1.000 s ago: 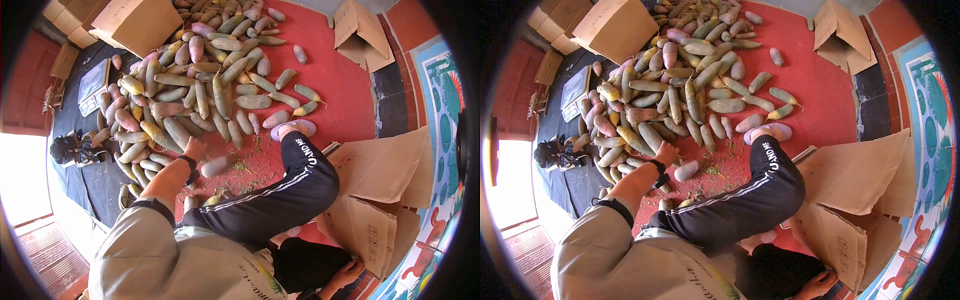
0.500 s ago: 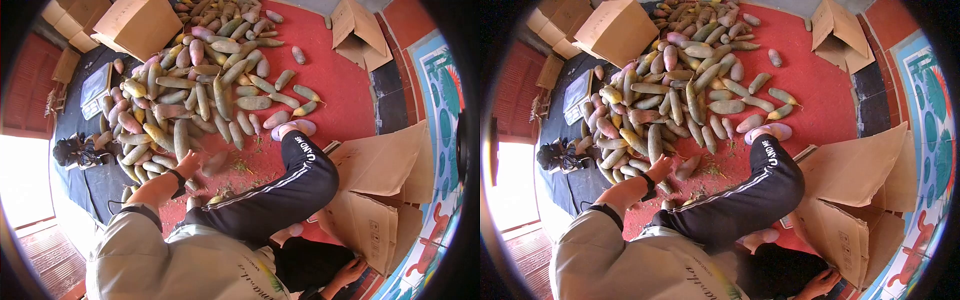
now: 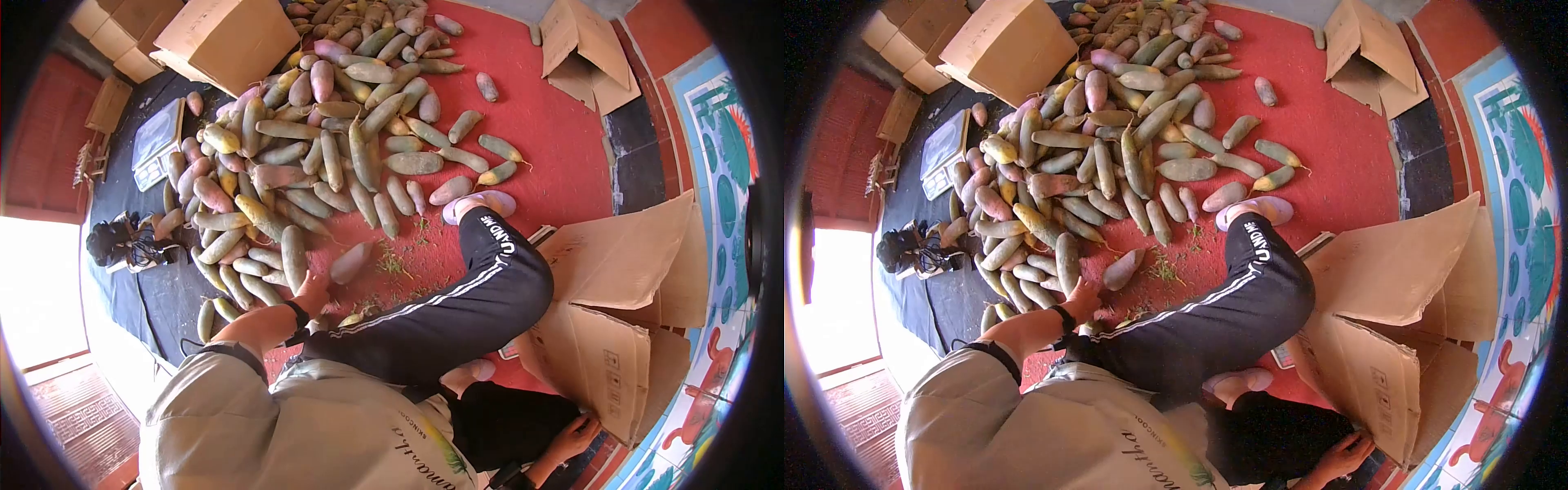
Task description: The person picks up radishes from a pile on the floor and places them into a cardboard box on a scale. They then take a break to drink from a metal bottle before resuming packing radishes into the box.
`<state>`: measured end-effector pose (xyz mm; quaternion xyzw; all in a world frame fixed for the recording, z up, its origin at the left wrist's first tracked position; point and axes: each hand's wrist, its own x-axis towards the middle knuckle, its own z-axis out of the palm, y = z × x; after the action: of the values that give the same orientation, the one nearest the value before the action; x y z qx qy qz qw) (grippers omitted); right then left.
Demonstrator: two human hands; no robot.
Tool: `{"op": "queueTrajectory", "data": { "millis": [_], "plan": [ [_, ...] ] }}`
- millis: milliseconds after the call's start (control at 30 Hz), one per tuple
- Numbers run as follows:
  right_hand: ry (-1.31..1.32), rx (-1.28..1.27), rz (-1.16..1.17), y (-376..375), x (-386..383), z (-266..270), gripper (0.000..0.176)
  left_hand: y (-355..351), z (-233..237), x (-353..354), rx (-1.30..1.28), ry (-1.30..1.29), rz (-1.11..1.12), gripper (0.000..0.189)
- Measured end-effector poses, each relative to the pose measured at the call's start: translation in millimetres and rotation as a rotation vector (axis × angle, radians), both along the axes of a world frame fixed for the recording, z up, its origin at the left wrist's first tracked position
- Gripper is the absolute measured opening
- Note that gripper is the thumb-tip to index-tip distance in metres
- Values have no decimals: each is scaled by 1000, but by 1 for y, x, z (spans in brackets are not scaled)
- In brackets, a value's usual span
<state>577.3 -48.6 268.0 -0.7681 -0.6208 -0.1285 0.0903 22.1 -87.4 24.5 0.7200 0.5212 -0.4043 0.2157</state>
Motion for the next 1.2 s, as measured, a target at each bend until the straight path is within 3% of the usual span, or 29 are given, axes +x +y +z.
{"op": "queueTrajectory", "data": {
  "millis": [67, 100, 133, 267, 333, 400, 467, 500, 600, 700, 833, 933, 1067, 1133, 1167, 1200],
  "plan": [
    [4, 25, 9, 1, 1, -3, 21, -2, -15, -4, -45, 34, -18, 37],
    [8, 52, 9, 1, 2, -5, 22, -9, -45, -11, 127, 26, 7, 41],
    [9, 48, 7, 2, 0, -5, 22, -8, -46, -12, 297, 16, 29, 45],
    [-67, 64, 71, -1, 0, -3, 21, 27, -5, -21, 242, -50, 46, 59],
    [-33, 49, 56, 0, 3, -3, 21, 34, -14, -30, 419, -353, 297, 77],
    [-73, 49, 61, 0, 6, -5, 20, 56, -19, -24, 344, -300, 292, 78],
    [-23, 32, 6, -1, 2, -3, 19, 78, -16, -11, 192, -196, 554, 72],
    [29, 20, -48, -1, 1, -2, 18, 81, -24, -7, 233, -200, 614, 63],
    [-6, 12, -17, -3, 6, -2, 16, 92, -41, 0, 109, -227, 780, 61],
    [-75, 26, 36, -5, 9, -2, 15, 104, -1, 17, 94, -230, 791, 59],
    [-7, 26, -29, -2, -2, 0, 14, 103, -25, 17, 93, -222, 803, 66],
    [0, 21, -19, -1, -11, 4, 17, 95, -56, 14, 87, -119, 692, 71],
    [23, 6, -49, 1, -12, 6, 19, 108, -48, 11, -22, -307, 785, 72],
    [35, 4, -45, 2, -14, 5, 20, 122, -7, 11, -201, -550, 757, 74],
    [52, 15, -50, 2, -15, 5, 20, 116, -32, -1, -275, -772, 950, 69],
    [69, 26, -55, 2, -16, 5, 19, 115, -26, 0, -258, -772, 946, 69]
  ]
}}
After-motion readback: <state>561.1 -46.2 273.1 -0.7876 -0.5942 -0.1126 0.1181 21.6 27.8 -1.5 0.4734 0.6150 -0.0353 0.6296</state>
